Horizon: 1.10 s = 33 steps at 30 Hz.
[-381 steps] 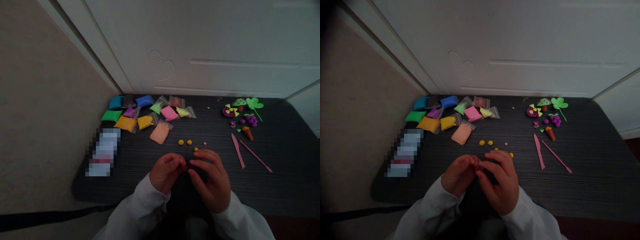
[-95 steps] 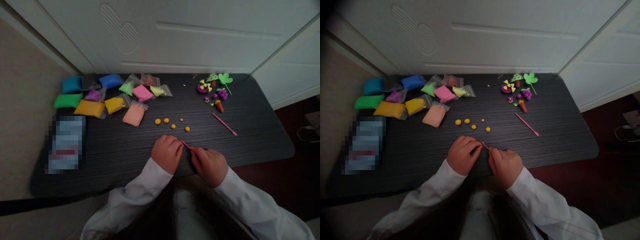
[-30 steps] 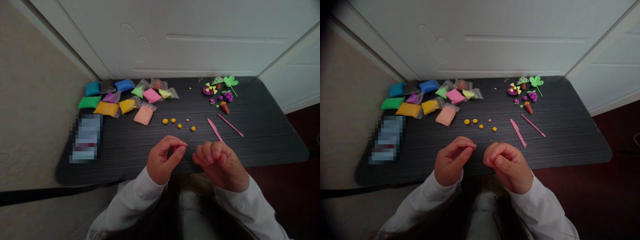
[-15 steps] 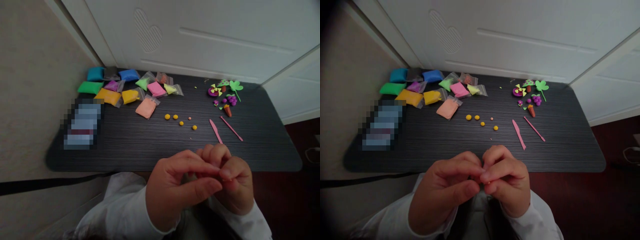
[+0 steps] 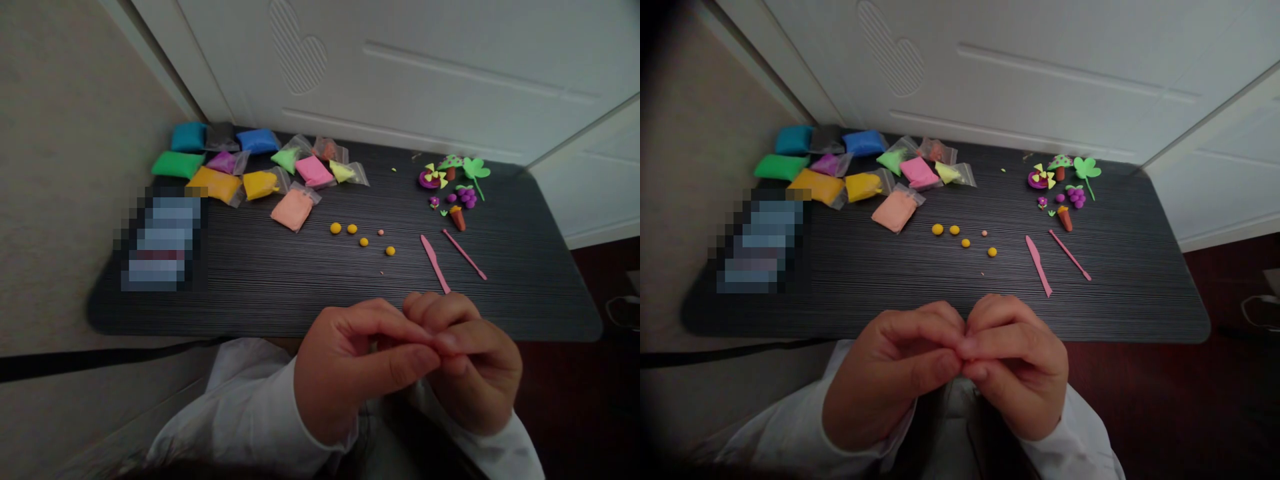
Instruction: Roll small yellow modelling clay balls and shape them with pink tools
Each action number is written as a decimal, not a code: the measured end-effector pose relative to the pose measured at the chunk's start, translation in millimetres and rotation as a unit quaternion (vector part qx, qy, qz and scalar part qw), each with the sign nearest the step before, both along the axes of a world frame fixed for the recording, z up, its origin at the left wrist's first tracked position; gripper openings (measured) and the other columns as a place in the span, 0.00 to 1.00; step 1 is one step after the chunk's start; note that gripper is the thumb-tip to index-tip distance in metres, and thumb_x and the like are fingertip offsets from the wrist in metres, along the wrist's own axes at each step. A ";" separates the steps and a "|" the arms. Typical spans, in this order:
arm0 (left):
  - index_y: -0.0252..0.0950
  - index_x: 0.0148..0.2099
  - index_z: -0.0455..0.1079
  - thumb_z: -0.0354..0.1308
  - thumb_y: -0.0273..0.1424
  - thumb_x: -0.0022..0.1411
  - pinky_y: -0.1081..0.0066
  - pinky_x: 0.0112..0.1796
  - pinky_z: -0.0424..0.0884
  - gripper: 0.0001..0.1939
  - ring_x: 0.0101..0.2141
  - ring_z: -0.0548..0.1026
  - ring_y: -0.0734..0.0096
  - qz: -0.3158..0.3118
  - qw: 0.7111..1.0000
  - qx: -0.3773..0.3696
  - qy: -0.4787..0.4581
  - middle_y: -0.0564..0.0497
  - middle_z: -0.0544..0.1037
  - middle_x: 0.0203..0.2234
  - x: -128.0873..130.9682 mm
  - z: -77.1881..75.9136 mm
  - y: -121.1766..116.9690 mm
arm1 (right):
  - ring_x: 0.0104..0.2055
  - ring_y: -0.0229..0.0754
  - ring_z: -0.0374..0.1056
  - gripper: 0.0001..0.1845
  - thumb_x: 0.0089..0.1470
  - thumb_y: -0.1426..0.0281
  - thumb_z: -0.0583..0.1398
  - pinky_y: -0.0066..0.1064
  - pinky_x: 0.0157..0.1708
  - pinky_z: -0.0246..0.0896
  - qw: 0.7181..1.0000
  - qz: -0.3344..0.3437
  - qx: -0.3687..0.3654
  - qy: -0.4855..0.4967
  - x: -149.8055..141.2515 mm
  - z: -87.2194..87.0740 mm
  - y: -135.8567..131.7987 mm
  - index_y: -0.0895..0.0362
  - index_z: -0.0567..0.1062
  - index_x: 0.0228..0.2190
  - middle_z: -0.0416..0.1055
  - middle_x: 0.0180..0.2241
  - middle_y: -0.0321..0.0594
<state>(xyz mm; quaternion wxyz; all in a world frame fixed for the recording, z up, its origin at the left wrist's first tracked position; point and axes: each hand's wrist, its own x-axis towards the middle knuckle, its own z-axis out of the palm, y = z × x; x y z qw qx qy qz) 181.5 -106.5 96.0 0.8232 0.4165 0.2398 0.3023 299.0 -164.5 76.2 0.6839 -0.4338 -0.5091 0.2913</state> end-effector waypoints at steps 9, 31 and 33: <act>0.40 0.28 0.76 0.62 0.25 0.49 0.73 0.28 0.67 0.04 0.26 0.68 0.75 0.002 1.000 -0.011 0.001 0.53 0.71 0.22 -1.4 -5.1 3.3 | 0.27 0.38 0.61 0.10 0.51 0.70 0.57 0.38 0.28 0.61 0.999 -0.021 -0.006 -0.041 0.9 -1.2 2.1 0.49 0.74 0.37 0.66 0.25 0.36; 0.42 0.32 0.76 0.62 0.26 0.50 0.73 0.30 0.66 0.06 0.28 0.68 0.76 0.024 0.999 0.040 0.012 0.53 0.71 0.24 0.5 -15.0 9.2 | 0.27 0.38 0.64 0.10 0.49 0.75 0.58 0.38 0.27 0.62 0.999 -0.037 -0.017 -0.005 1.2 -4.6 7.1 0.52 0.74 0.34 0.69 0.26 0.36; 0.42 0.32 0.76 0.63 0.28 0.49 0.72 0.30 0.66 0.06 0.27 0.68 0.74 0.036 0.997 0.062 0.019 0.53 0.72 0.24 0.9 -16.5 8.7 | 0.27 0.38 0.64 0.10 0.49 0.75 0.58 0.38 0.27 0.62 0.999 -0.031 -0.020 0.002 2.0 -5.4 7.0 0.53 0.74 0.34 0.69 0.26 0.37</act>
